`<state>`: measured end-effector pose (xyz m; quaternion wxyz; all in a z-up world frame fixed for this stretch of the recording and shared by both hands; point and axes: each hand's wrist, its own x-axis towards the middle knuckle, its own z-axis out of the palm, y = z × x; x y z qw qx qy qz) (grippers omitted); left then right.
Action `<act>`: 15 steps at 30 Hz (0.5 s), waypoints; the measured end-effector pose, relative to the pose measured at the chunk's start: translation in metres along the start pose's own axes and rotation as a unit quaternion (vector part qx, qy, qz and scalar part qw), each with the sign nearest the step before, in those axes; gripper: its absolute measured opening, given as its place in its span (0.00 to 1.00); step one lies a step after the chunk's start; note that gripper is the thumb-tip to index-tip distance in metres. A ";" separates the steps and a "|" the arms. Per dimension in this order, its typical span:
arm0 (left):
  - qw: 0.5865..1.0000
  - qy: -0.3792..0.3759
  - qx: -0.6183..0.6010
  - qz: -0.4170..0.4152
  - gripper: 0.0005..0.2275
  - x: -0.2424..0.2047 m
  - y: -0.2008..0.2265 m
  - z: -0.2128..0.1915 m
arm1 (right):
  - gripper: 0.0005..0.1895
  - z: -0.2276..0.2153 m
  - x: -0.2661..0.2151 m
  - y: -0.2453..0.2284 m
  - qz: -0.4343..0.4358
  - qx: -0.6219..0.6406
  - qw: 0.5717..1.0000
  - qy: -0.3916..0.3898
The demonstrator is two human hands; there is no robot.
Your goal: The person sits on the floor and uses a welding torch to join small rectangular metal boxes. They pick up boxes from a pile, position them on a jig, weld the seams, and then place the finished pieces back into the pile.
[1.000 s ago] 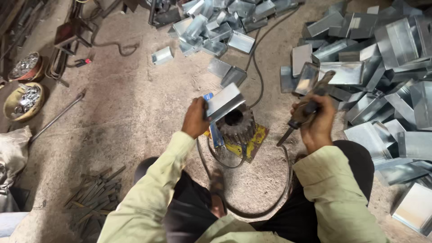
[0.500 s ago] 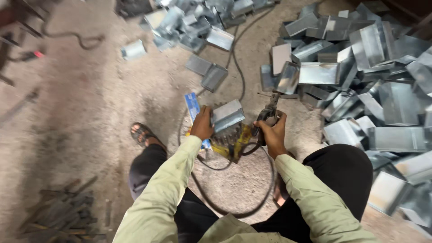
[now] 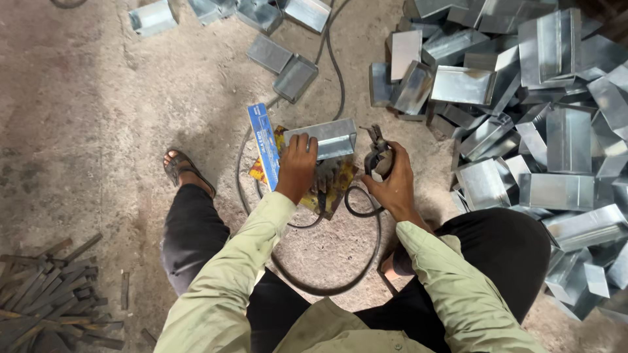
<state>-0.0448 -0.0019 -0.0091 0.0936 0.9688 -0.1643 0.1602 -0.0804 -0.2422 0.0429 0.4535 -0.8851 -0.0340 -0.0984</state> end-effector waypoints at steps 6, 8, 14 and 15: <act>0.996 -0.042 0.071 0.012 0.26 -0.020 0.018 -0.011 | 0.45 0.000 0.000 0.002 -0.027 -0.020 0.999 -0.010; 0.996 -0.047 0.078 0.014 0.25 -0.026 0.022 -0.007 | 0.44 -0.001 0.000 0.005 -0.040 -0.031 0.999 -0.004; 0.982 -0.047 0.181 -0.002 0.19 -0.036 0.038 0.011 | 0.43 0.000 -0.003 0.004 -0.055 -0.029 0.998 0.008; 0.972 -0.062 0.225 -0.006 0.19 -0.037 0.041 0.014 | 0.43 -0.001 -0.004 0.004 -0.057 -0.027 0.998 0.011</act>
